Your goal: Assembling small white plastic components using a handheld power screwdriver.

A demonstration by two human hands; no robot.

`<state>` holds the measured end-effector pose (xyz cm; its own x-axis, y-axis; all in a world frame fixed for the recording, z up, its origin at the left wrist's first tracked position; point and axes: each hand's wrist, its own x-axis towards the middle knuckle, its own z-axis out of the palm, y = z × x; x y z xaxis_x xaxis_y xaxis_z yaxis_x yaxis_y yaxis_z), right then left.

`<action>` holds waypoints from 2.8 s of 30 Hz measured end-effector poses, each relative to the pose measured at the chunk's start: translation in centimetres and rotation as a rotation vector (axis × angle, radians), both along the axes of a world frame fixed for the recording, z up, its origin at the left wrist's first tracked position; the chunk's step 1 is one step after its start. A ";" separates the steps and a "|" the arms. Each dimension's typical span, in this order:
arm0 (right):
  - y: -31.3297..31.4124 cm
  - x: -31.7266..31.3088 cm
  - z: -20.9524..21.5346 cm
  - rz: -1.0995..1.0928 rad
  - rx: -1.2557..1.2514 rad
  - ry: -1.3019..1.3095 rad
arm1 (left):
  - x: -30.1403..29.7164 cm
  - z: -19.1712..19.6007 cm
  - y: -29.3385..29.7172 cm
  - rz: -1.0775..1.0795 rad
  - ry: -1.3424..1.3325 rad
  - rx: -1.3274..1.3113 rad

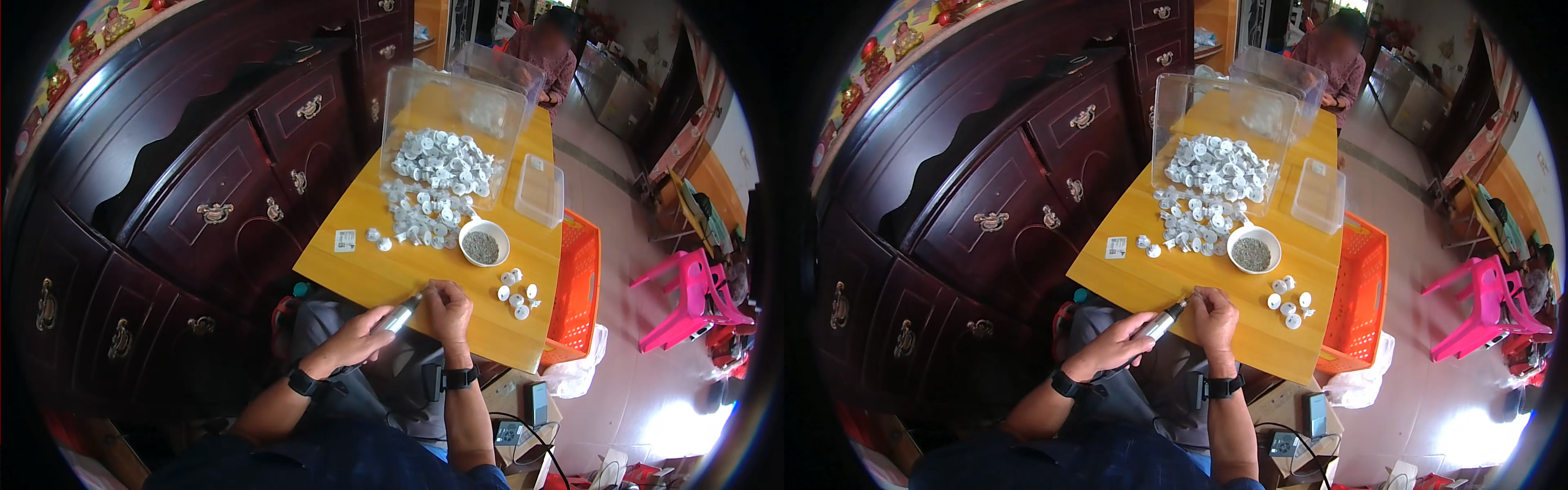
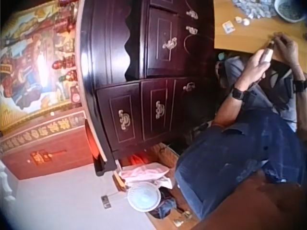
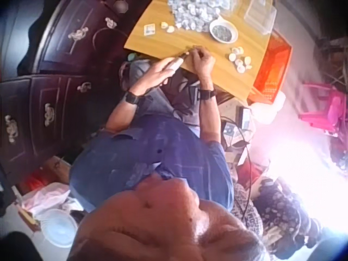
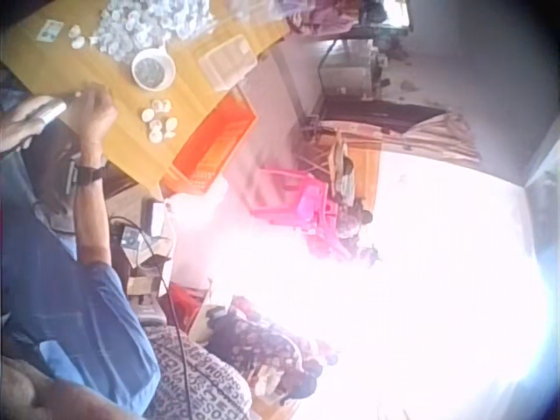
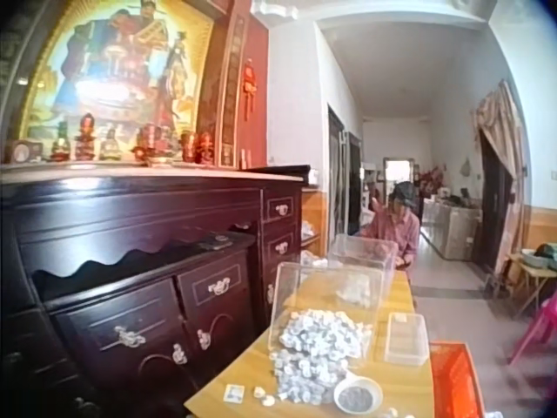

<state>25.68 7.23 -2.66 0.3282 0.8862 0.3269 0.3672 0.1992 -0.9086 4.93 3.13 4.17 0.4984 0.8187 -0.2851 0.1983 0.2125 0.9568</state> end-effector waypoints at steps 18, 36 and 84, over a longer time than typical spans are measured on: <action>-0.2 2.7 -0.6 0.033 -0.065 0.383 | -4.8 -1.1 1.4 0.159 0.085 0.156; -12.3 10.2 2.8 0.529 -0.147 0.844 | -4.8 -1.6 -0.2 0.099 0.000 0.177; -7.0 0.8 -33.9 0.765 -0.880 0.232 | -11.8 -2.3 -6.0 0.122 0.352 0.186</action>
